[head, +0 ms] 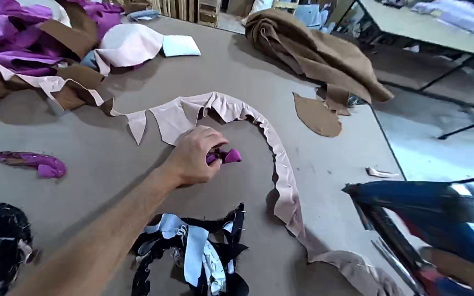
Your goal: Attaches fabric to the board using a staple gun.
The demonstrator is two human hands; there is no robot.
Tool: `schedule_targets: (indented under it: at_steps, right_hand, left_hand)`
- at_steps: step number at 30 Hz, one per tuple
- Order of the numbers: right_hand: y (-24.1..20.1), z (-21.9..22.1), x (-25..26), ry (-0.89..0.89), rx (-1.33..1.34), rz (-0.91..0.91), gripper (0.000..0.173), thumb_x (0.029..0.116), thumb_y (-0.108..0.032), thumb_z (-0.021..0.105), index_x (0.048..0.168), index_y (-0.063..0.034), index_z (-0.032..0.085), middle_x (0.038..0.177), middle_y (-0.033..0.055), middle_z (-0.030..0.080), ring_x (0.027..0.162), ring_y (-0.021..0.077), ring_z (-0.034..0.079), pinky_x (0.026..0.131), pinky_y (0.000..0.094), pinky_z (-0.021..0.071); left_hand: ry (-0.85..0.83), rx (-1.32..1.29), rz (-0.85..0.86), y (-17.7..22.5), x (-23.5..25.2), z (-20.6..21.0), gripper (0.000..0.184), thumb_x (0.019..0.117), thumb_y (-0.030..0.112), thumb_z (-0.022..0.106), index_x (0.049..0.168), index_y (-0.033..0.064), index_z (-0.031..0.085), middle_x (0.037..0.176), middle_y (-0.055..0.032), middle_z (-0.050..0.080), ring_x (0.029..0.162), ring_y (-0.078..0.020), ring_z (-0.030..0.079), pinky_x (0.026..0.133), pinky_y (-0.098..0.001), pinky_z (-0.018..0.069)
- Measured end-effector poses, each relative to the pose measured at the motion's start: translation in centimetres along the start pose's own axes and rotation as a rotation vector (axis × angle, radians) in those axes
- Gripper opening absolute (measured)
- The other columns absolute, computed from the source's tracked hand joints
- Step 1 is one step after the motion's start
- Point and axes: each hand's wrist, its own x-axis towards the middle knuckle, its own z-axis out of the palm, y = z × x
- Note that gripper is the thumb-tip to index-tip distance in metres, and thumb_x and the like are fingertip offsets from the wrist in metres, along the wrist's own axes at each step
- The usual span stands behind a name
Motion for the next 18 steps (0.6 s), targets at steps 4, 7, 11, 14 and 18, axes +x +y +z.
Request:
schedule_targets:
  at_steps: [4,7,11,14,18]
  right_hand:
    - [3.9,4.2,5.0,-0.109,-0.084,-0.023,0.042,0.0862,-0.029,0.073,0.115,0.0003,0.067,0.091,0.0229,0.070,0.080,0.0388,0.070,0.071,0.0658,0.0532]
    - [5.7,5.5,6.0,-0.130,-0.028,0.021,0.041,0.0848,-0.030,0.074,0.112,0.0001,0.067,0.087,0.0200,0.070,0.074,0.0350,0.070,0.068,0.0622,0.0550]
    - [6.5,4.3,5.3,-0.161,0.092,0.105,0.041,0.0859,-0.023,0.074,0.115,0.0039,0.062,0.088,0.0152,0.070,0.071,0.0252,0.070,0.068,0.0487,0.0597]
    - [6.1,3.0,4.7,-0.124,0.169,0.136,0.039,0.0841,-0.017,0.073,0.113,0.0045,0.060,0.086,0.0080,0.068,0.070,0.0169,0.069,0.069,0.0404,0.0607]
    - [4.0,1.5,3.7,-0.041,0.196,-0.013,0.038,0.0829,-0.029,0.076,0.105,-0.0015,0.063,0.088,-0.0021,0.068,0.076,0.0046,0.067,0.074,0.0301,0.0593]
  left_hand:
    - [-0.032,-0.041,0.108,-1.0,-0.7,0.2,0.035,0.0851,0.024,0.068,0.117,0.0093,0.075,0.129,-0.0056,0.070,0.133,-0.0216,0.058,0.118,-0.0425,0.0418]
    - [-0.003,0.013,0.167,-1.6,0.0,1.1,0.022,0.0946,0.024,0.065,0.106,0.0116,0.079,0.118,-0.0027,0.073,0.122,-0.0198,0.063,0.107,-0.0393,0.0497]
    - [0.050,-0.043,0.205,-1.8,1.4,1.8,0.021,0.0980,0.021,0.061,0.092,0.0100,0.079,0.102,-0.0028,0.074,0.107,-0.0174,0.067,0.095,-0.0359,0.0534]
    - [0.037,-0.114,0.077,-1.7,1.9,2.3,0.021,0.0969,0.022,0.062,0.086,0.0111,0.075,0.101,-0.0003,0.072,0.105,-0.0147,0.064,0.092,-0.0339,0.0519]
    - [-0.015,-0.134,0.069,-2.8,1.8,2.8,0.019,0.0966,0.024,0.062,0.089,0.0125,0.075,0.106,0.0004,0.071,0.110,-0.0148,0.063,0.096,-0.0343,0.0517]
